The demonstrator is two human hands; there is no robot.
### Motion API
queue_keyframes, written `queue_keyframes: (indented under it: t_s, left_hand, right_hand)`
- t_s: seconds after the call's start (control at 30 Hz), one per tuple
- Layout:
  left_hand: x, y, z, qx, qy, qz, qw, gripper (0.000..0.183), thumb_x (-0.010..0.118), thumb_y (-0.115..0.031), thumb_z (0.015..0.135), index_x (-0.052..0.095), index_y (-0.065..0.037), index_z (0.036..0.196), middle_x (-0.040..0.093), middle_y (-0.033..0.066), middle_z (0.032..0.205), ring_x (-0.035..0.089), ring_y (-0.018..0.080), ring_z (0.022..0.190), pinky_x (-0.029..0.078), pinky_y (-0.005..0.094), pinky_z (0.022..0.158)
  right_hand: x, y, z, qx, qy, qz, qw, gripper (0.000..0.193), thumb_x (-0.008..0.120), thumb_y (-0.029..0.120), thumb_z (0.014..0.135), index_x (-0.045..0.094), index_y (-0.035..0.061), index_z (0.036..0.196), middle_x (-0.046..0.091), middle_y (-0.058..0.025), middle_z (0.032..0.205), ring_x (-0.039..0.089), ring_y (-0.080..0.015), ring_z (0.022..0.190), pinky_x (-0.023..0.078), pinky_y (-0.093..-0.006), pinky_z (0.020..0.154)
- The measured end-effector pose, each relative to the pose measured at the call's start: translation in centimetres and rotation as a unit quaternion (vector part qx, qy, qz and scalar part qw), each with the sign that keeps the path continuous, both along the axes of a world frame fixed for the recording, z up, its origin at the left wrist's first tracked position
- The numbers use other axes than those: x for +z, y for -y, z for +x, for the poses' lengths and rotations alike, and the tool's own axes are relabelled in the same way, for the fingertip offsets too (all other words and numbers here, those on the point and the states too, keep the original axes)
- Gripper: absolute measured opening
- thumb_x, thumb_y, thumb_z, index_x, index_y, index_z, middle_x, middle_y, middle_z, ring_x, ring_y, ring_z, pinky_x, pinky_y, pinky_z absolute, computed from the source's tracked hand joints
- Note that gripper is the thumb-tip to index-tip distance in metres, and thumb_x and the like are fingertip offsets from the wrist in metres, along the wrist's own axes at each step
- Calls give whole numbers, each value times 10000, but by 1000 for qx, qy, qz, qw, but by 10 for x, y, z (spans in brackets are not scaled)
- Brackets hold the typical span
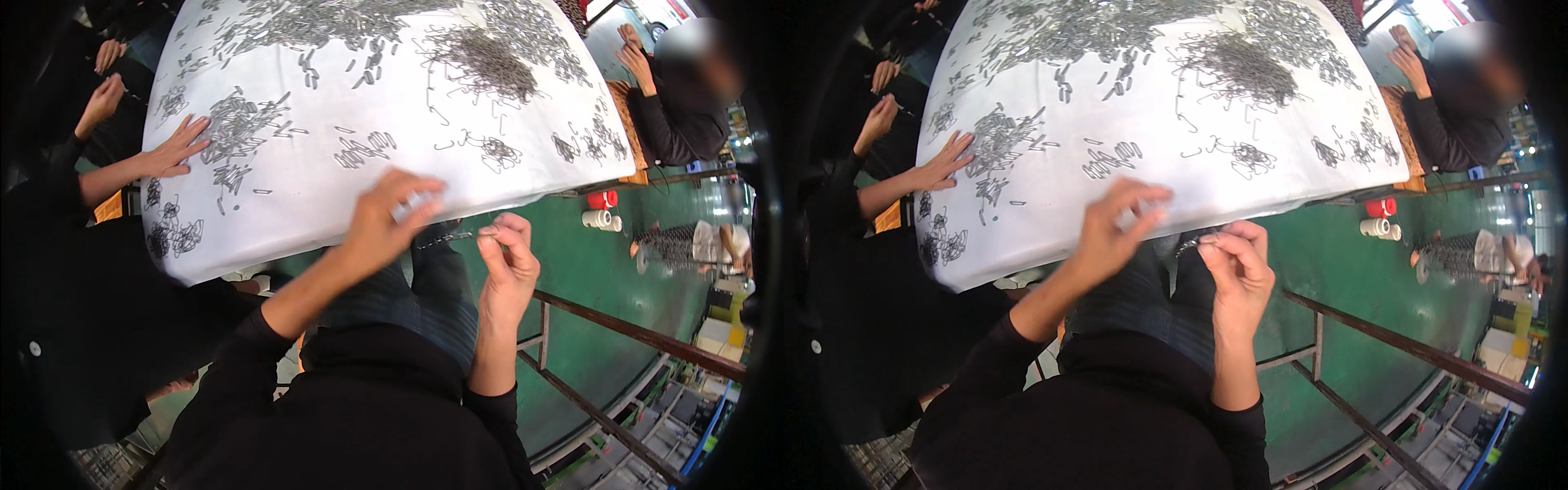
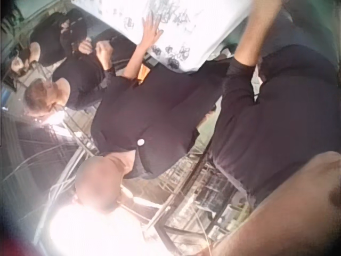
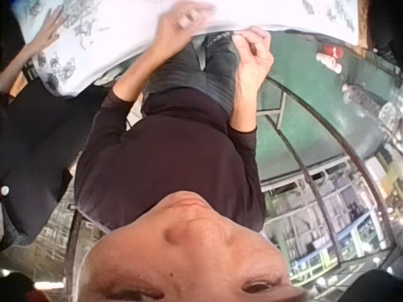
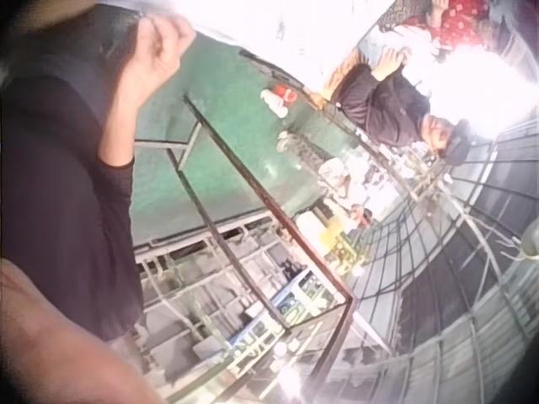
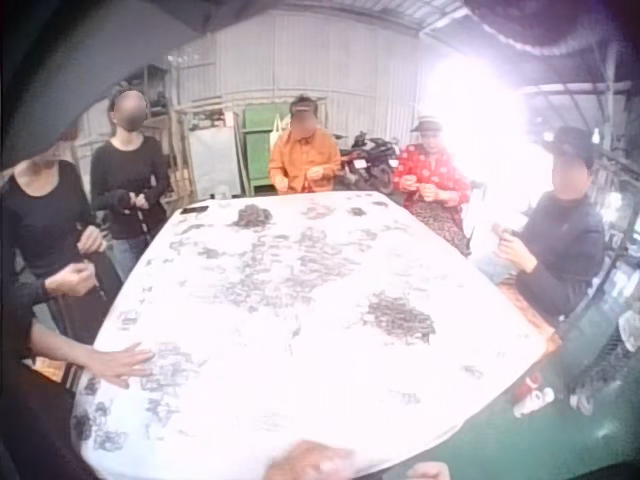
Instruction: The person picks small metal pieces from a white sheet on a table and joins them together by hand. The person repeatedly picks, aligns, and connects the pieces, then places the assembled units onto a nearby metal rack.
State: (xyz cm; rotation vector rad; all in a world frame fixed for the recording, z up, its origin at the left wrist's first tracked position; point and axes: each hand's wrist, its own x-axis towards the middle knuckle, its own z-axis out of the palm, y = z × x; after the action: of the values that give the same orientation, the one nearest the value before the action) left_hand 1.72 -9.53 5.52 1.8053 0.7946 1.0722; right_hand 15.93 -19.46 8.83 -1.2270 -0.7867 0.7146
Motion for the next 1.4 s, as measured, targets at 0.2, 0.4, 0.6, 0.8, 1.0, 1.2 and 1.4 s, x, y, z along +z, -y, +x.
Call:
queue_keyframes:
  t_s: [0.2, 0.4, 0.6, 0.8, 1.0, 1.2, 1.4]
  left_hand:
    - [-31, -121, -52, 140, -294, 91, 941, 136, 665, -111, 758, 672, -39, 873, 641, 124, 856, 579, 265, 835, 461, 363, 752]
    - [-28, -138, -58, 18, -379, 26, 925, 120, 661, -83, 733, 656, -36, 844, 609, 108, 756, 590, 274, 732, 473, 338, 716]
    - [-9, -80, -16, -38, -74, -132, 988, 130, 665, -84, 802, 658, -24, 917, 648, 16, 800, 589, 84, 738, 460, 241, 685]
    - [26, -19, 19, -124, 48, -279, 951, 103, 668, -86, 806, 676, -7, 872, 665, 19, 787, 571, 45, 691, 446, 203, 635]
    - [42, -10, 22, -108, -7, -190, 976, 92, 686, -93, 788, 687, -23, 847, 677, 15, 796, 587, 62, 717, 439, 210, 651]
    - [43, -9, 21, -106, -33, -119, 987, 81, 692, -74, 773, 691, -31, 842, 679, 15, 802, 586, 73, 724, 428, 227, 676]
    - [44, -7, 17, -108, -29, -121, 986, 78, 691, -46, 765, 687, -24, 841, 675, 33, 796, 581, 91, 730, 427, 238, 692]
  right_hand:
    - [2, 7, 1, 9, 1, -7, 1000, 134, 693, -53, 734, 671, 27, 840, 493, -30, 932, 492, -98, 778, 412, -207, 671]
    - [-4, 7, -1, 11, 21, -18, 1000, 136, 709, -48, 718, 678, 24, 830, 505, -25, 906, 512, -105, 783, 413, -224, 656]
    - [-12, -1, 1, 7, 84, -28, 996, 123, 727, -9, 715, 688, 27, 826, 506, -21, 890, 519, -109, 765, 404, -217, 638]
    - [-12, -9, 5, 5, 100, -78, 992, 127, 754, 78, 697, 701, 50, 809, 478, -2, 855, 479, -121, 809, 395, -247, 715]
    - [-8, -12, 6, 0, 130, -92, 987, 126, 755, 98, 703, 705, 69, 816, 463, 3, 837, 476, -122, 788, 400, -252, 689]
    - [-12, -13, 8, 4, 153, -129, 980, 129, 757, 108, 703, 705, 73, 815, 456, -1, 819, 475, -122, 778, 398, -253, 682]
    - [-18, -17, 32, 92, 169, -136, 972, 186, 742, 105, 717, 696, 70, 894, 524, 10, 829, 489, -102, 786, 398, -242, 688]
